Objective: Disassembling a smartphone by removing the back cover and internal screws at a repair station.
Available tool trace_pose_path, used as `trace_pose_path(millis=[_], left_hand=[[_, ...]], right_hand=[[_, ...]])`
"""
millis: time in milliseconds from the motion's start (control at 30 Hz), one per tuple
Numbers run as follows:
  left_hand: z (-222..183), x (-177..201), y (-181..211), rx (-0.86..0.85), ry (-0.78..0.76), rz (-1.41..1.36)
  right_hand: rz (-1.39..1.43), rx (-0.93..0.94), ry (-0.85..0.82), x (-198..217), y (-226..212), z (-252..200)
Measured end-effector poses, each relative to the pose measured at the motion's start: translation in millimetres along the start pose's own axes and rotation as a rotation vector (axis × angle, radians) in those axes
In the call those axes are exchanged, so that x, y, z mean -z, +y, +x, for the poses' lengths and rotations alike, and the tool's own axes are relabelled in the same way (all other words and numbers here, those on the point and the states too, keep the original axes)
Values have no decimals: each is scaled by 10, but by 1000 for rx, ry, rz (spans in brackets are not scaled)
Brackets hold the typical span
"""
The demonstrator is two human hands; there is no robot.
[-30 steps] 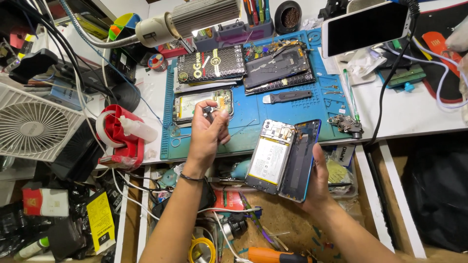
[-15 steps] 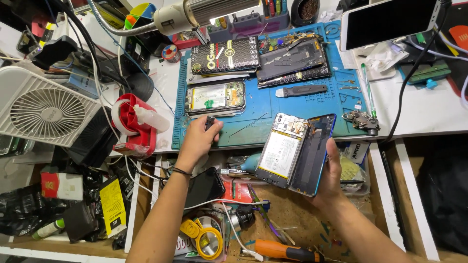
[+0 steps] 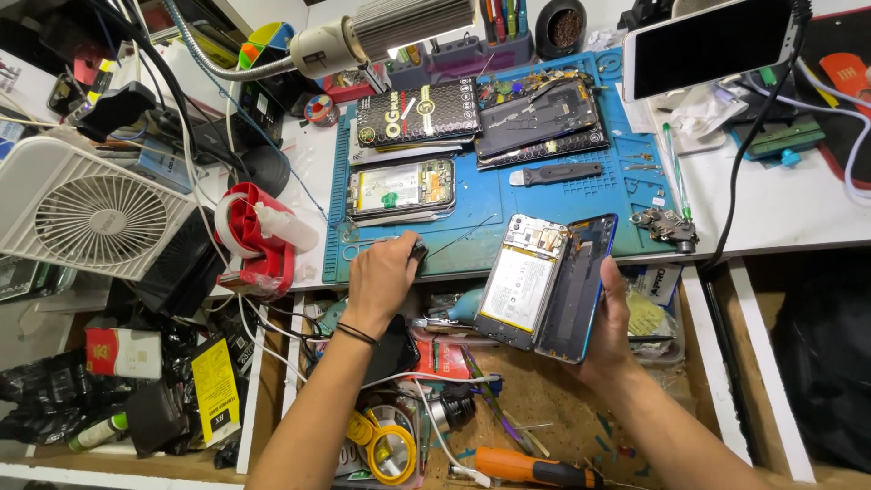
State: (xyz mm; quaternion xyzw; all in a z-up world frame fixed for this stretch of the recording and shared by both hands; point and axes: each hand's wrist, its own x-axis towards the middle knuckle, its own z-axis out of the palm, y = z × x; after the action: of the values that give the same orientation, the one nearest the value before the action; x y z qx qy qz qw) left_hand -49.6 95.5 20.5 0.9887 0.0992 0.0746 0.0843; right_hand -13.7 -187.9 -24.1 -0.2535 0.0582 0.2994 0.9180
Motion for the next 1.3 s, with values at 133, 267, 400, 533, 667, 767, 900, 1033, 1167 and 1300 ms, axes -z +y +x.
trace_pose_path(millis=[133,267,400,533,667,767,900,1033,1167,1300], left_hand=[[-5,25,-1,90,27,-175],[13,51,17,192,65,-339],[42,95,-9,225,60,-411],[118,-7,-195,315,4,-509],[72,98,-168,303,145,-705],[-70,403,117,94,310,-1014],[-102,30,-141,-94,584,-903],[-253,-89,-222,-42,507,-662],[-415,281,9,48,357,-502],[-348,225,451,15,461,-753]], right_hand=[[-15,-1,19,-42,8,-18],[-61,-34,70,-112,-19,-48],[-45,-38,68,-56,-3,-30],[-48,-46,81,-81,-4,-36],[-45,-55,49,35,4,22],[-46,-55,67,-174,-14,-85],[-23,-34,36,-420,-87,-160],[-22,-5,14,-430,-50,-169],[-24,-12,-12,-73,86,-9],[-31,-5,-26,14,147,34]])
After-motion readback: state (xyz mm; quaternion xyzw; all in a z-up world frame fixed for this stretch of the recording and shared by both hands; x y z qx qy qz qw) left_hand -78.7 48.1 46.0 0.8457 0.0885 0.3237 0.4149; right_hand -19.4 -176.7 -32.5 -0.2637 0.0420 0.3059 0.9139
